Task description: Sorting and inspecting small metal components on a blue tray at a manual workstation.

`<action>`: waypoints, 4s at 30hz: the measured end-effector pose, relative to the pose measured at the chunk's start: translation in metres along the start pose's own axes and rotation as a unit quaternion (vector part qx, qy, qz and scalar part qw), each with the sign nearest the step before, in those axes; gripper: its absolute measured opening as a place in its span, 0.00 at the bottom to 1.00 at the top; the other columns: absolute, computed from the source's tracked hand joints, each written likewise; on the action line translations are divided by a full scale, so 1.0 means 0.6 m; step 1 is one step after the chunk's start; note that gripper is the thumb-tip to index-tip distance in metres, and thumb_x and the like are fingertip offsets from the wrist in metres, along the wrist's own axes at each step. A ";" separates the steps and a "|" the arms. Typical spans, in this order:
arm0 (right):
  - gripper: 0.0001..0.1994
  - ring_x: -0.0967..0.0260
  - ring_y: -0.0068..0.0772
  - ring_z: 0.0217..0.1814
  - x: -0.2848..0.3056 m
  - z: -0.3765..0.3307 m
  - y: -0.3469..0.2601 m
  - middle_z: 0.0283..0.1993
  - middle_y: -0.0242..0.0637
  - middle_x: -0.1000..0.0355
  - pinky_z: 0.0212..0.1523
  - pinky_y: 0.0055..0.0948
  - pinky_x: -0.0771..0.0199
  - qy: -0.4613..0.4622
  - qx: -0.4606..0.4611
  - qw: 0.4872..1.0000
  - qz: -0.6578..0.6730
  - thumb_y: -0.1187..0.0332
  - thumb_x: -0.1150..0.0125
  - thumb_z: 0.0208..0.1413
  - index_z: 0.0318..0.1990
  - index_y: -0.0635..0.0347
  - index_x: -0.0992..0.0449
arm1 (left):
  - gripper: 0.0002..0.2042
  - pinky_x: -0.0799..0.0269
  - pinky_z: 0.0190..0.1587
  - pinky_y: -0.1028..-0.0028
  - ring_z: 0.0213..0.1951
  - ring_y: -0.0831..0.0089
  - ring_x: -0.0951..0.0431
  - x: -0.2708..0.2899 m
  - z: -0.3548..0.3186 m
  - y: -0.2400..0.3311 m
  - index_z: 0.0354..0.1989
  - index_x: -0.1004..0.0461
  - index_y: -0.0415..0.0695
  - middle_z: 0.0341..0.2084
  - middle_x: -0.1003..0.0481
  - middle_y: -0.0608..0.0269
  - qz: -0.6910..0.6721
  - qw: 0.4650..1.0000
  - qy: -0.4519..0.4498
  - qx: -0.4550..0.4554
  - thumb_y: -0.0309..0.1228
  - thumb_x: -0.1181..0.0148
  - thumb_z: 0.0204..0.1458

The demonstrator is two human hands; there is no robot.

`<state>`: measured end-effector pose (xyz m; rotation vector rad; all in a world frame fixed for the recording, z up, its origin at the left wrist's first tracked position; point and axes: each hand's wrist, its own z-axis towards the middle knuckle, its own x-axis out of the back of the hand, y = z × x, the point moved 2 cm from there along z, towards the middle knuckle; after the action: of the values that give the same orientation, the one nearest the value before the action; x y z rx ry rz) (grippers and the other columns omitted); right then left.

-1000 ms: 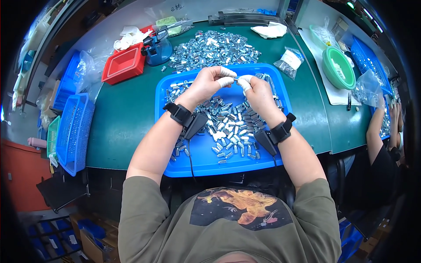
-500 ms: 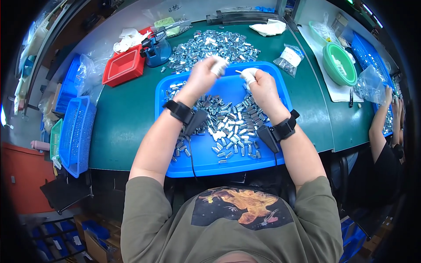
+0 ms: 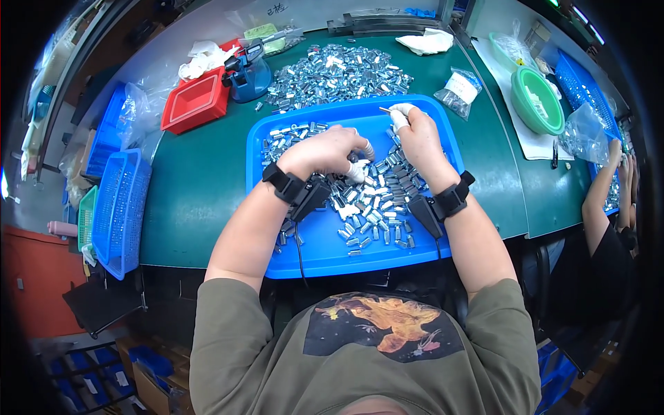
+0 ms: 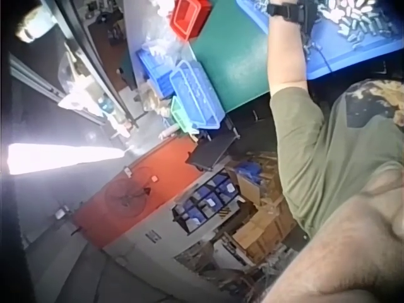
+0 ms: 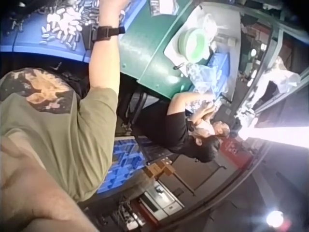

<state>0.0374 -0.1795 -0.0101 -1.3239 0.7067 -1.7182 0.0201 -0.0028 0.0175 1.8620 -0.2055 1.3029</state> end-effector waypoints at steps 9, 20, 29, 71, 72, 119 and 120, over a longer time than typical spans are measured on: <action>0.10 0.34 0.23 0.26 0.000 -0.002 -0.001 0.27 0.37 0.29 0.26 0.24 0.35 -0.001 -0.001 1.000 0.004 0.68 0.48 0.55 0.39 0.66 0.28 | 0.14 0.31 0.39 0.75 0.36 0.71 0.25 -0.003 0.016 -0.050 0.41 0.26 0.43 0.33 0.24 0.60 -0.119 0.979 0.151 0.060 0.27 0.38 0.43; 0.10 0.32 0.24 0.28 -0.002 -0.003 -0.004 0.29 0.38 0.28 0.29 0.24 0.34 -0.011 0.029 1.000 -0.008 0.69 0.47 0.54 0.39 0.66 0.28 | 0.11 0.32 0.37 0.79 0.33 0.78 0.28 -0.003 0.016 -0.057 0.41 0.26 0.42 0.29 0.26 0.66 -0.228 0.953 0.156 0.121 0.28 0.43 0.49; 0.10 0.33 0.25 0.27 -0.010 -0.014 -0.021 0.27 0.38 0.28 0.28 0.25 0.34 -0.037 0.028 0.999 0.019 0.68 0.47 0.54 0.39 0.66 0.27 | 0.11 0.36 0.33 0.83 0.35 0.81 0.28 0.010 0.020 -0.054 0.40 0.34 0.41 0.32 0.26 0.63 -0.430 0.866 0.206 0.154 0.36 0.56 0.58; 0.08 0.38 0.18 0.23 0.000 0.000 -0.012 0.24 0.32 0.32 0.24 0.22 0.38 0.028 -0.024 0.997 0.064 0.70 0.50 0.54 0.37 0.64 0.27 | 0.12 0.30 0.34 0.73 0.29 0.73 0.26 0.062 0.021 -0.113 0.41 0.31 0.41 0.28 0.27 0.61 -0.084 0.818 0.563 0.082 0.33 0.44 0.50; 0.08 0.38 0.18 0.23 0.000 0.000 -0.005 0.24 0.32 0.32 0.24 0.22 0.38 0.029 -0.025 0.997 0.062 0.70 0.50 0.54 0.37 0.64 0.27 | 0.14 0.30 0.34 0.72 0.29 0.72 0.25 0.059 0.022 -0.100 0.41 0.30 0.41 0.28 0.26 0.60 0.064 0.798 0.590 0.100 0.34 0.42 0.48; 0.09 0.37 0.22 0.23 -0.001 0.000 -0.002 0.23 0.34 0.31 0.24 0.23 0.38 0.013 -0.024 1.000 0.011 0.68 0.50 0.55 0.35 0.64 0.26 | 0.11 0.31 0.34 0.73 0.29 0.70 0.26 0.054 0.023 -0.096 0.41 0.28 0.45 0.28 0.26 0.60 -0.168 0.873 0.454 0.056 0.27 0.46 0.47; 0.09 0.37 0.22 0.23 -0.004 0.001 -0.001 0.23 0.34 0.31 0.24 0.23 0.38 0.014 -0.023 1.000 0.012 0.68 0.50 0.55 0.35 0.64 0.26 | 0.11 0.31 0.34 0.71 0.29 0.67 0.26 0.061 0.015 -0.094 0.40 0.27 0.44 0.28 0.26 0.58 -0.034 0.866 0.498 0.036 0.28 0.45 0.47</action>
<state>0.0380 -0.1772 -0.0108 -1.3195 0.7791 -1.7142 0.0741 0.0380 0.0170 1.0204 0.4576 2.0499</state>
